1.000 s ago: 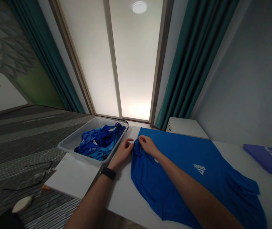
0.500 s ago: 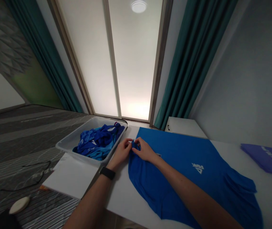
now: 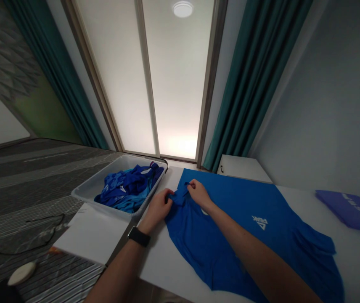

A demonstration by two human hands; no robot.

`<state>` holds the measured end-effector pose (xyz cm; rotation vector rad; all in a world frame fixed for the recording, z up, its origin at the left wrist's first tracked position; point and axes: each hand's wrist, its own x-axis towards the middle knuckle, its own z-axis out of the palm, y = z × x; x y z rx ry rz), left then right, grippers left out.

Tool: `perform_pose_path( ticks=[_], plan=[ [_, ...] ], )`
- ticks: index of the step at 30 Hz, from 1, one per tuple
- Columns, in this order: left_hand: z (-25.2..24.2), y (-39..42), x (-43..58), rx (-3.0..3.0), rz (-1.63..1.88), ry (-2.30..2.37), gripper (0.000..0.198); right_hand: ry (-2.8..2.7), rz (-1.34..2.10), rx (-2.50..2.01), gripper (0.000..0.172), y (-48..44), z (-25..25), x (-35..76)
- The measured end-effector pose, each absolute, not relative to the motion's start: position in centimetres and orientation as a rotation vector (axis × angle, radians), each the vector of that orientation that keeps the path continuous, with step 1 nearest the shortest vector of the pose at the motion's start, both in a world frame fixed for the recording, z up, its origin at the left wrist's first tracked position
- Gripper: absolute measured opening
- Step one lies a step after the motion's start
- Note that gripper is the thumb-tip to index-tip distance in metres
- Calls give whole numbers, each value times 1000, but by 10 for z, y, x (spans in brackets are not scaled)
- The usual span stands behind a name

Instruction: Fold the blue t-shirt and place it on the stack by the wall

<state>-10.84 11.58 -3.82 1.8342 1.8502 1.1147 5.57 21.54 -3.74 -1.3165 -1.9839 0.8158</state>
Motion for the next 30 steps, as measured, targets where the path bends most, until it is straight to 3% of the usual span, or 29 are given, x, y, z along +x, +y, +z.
perform_pose_path(
  ticks=[5,8,10,17,22,30],
  plan=[
    [-26,104,-103,2012,1077,1834,17,-2066,636,-1486,17,213,-38,68],
    [-22,101,-99,2112,1184,1674,18,-2114,593,-1503,10,211,-38,73],
    [-20,100,-97,2144,1230,1604,19,-2134,611,-1458,18,210,-37,77],
    [-11,91,-92,2154,1213,1405,24,-2049,1222,-809,40,200,-22,81],
    [-8,83,-87,2034,1081,1208,37,-1969,1358,-899,20,190,-16,92],
    [-4,84,-71,1775,1005,934,43,-1810,1543,-968,28,170,-30,116]
  ],
)
